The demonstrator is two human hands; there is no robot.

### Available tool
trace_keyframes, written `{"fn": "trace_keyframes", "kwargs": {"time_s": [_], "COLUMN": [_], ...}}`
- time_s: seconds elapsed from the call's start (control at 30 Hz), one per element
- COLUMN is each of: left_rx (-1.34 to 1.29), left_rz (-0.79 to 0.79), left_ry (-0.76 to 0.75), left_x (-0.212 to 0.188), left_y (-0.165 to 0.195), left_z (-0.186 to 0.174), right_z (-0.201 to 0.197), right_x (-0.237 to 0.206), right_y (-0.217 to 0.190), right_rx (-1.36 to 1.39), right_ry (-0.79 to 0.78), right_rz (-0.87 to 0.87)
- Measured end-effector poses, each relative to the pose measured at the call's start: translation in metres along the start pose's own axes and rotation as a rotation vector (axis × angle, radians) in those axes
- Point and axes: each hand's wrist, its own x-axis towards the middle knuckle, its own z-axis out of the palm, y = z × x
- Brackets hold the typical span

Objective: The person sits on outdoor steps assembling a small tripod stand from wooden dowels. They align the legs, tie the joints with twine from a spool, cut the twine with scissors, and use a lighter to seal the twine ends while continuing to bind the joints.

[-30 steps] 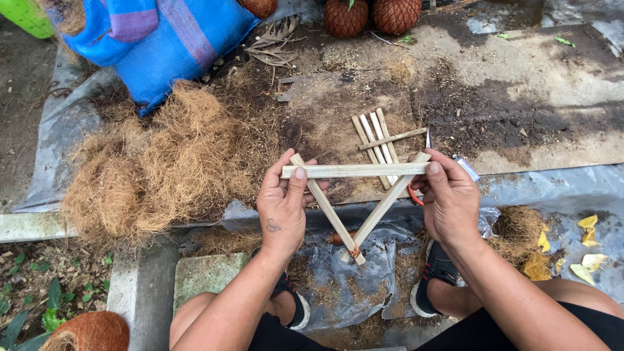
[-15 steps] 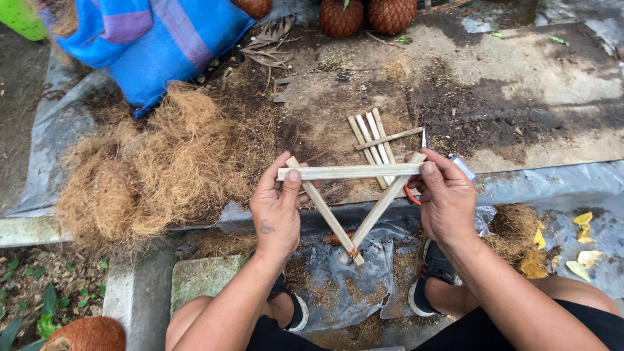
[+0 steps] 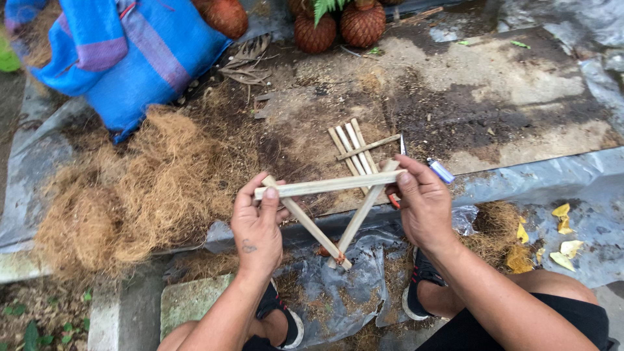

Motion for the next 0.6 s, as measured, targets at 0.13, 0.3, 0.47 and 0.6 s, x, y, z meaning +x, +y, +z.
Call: {"fn": "trace_keyframes", "kwargs": {"time_s": [0.13, 0.3, 0.47, 0.6], "left_rx": [-0.073, -0.092, -0.125, -0.13], "left_rz": [-0.005, -0.025, -0.023, -0.024], "left_ry": [0.019, 0.022, 0.016, 0.011], "left_x": [-0.0006, -0.0033, -0.0035, -0.0041], "left_y": [-0.0013, -0.0025, -0.0043, -0.0051], "left_z": [-0.0012, -0.0018, -0.0011, -0.0003], "right_z": [0.0008, -0.0035, -0.0053, -0.0048], "right_x": [-0.002, -0.0022, -0.0017, -0.0006], "right_y": [-0.0003, 0.0019, 0.0037, 0.0029], "right_rx": [0.0, 0.018, 0.032, 0.014], "right_ry": [-0.003, 0.01, 0.022, 0.031], "right_rz": [-0.004, -0.009, -0.014, -0.006]}}
